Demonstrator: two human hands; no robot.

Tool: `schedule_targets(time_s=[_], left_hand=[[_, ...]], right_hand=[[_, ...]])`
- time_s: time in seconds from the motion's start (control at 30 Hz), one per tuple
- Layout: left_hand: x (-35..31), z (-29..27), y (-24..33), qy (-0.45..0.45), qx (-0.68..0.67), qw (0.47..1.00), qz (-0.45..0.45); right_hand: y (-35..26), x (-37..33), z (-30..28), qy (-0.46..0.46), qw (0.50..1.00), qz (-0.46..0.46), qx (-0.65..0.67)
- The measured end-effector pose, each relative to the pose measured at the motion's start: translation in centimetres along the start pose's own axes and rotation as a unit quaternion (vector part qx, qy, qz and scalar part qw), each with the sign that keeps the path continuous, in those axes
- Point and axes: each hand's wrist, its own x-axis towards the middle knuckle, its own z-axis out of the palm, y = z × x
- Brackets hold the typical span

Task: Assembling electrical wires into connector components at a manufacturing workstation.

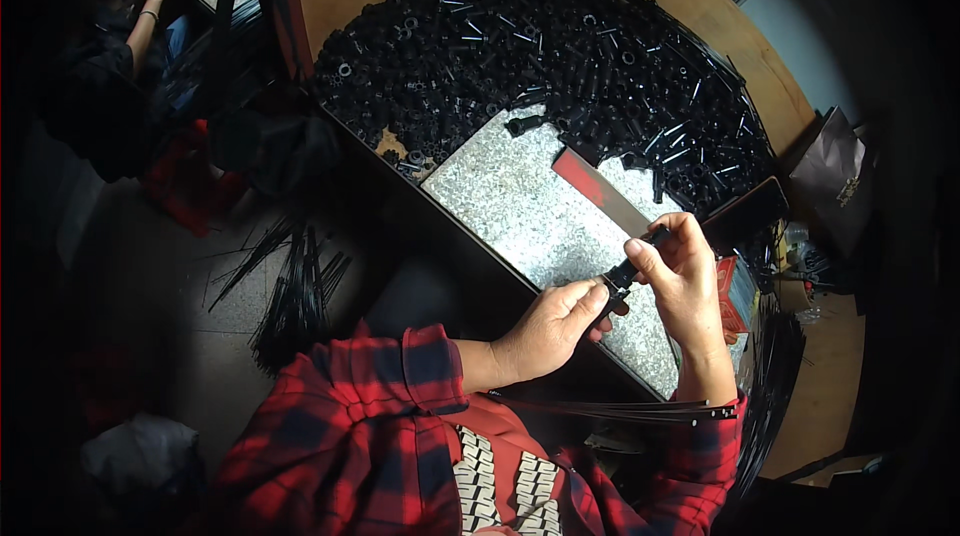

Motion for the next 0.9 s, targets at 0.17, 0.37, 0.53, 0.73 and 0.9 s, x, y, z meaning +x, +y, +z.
schedule_targets(time_s=[0.17, 0.37, 0.53, 0.73, 0.9], left_hand=[[0.3, -0.1, 0.1, -0.004, -0.009, 1.000, 0.002], [0.4, -0.5, -0.1, -0.016, -0.037, 0.999, -0.029], [0.4, -0.8, 0.2, -0.009, -0.038, 0.999, -0.024], [0.5, -1.2, 0.2, 0.001, -0.113, 0.993, -0.037], [0.5, -0.9, 0.5, -0.031, -0.139, 0.990, -0.005]], right_hand=[[-0.2, 0.1, 0.0, -0.007, 0.999, 0.005, -0.034], [0.9, 0.4, -0.2, -0.050, 0.999, -0.017, 0.002], [1.5, 0.2, 0.4, -0.015, 0.997, 0.008, 0.072], [2.9, -0.8, -0.5, -0.063, 0.984, -0.112, -0.122], [2.2, -1.7, 0.0, -0.092, 0.986, -0.099, -0.099]])
